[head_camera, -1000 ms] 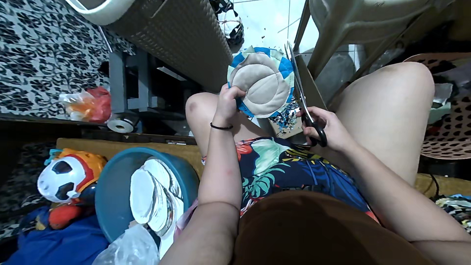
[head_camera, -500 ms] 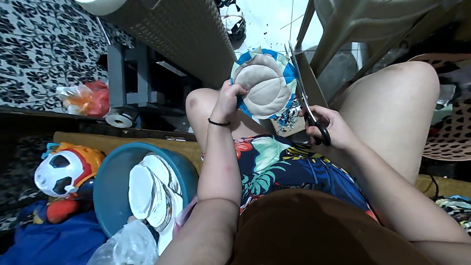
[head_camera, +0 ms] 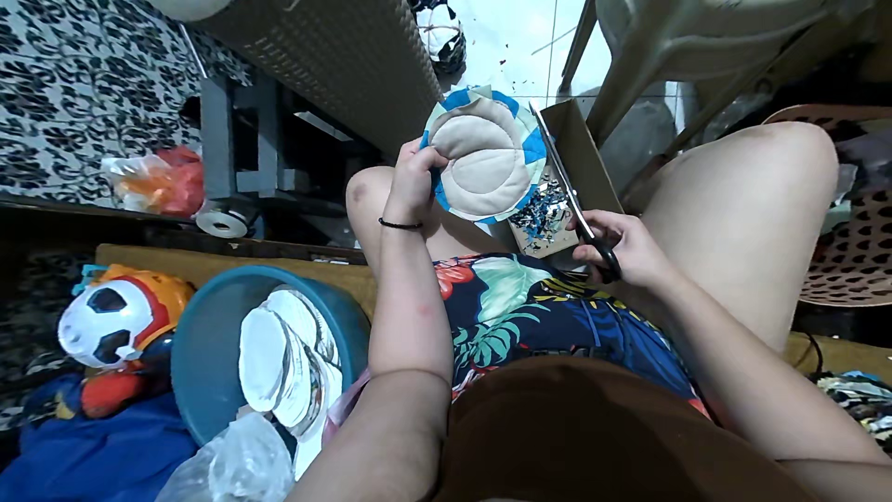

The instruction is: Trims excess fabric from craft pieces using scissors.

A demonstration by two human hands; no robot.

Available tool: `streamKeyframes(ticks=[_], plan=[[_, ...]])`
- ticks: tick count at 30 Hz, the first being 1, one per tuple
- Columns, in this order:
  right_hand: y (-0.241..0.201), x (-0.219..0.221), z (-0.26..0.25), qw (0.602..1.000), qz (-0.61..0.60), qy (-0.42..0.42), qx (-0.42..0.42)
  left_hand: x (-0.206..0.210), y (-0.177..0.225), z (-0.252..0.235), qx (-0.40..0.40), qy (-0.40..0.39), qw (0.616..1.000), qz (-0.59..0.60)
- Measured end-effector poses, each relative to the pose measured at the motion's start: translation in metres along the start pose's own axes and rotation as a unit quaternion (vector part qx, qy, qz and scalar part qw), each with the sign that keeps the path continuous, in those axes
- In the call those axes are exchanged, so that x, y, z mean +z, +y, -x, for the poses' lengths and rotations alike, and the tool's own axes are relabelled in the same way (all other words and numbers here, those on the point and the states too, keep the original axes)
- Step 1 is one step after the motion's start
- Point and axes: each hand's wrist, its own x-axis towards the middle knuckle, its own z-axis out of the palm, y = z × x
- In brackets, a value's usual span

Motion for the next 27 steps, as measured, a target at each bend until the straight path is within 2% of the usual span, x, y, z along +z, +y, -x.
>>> streamKeyframes(ticks=[8,18,27], plan=[[0.005,-0.001,-0.004,0.998,-0.009,-0.053,-0.009,0.004,0.002,0.003,0.0,-0.013,1.0,0.009],[0.002,-0.001,-0.004,0.999,0.01,-0.035,-0.026,0.009,-0.002,0.002,-0.014,-0.072,0.997,0.001],[-0.002,-0.003,0.001,0.999,0.029,-0.008,-0.017,0.005,0.002,0.003,-0.011,-0.045,0.999,-0.012]])
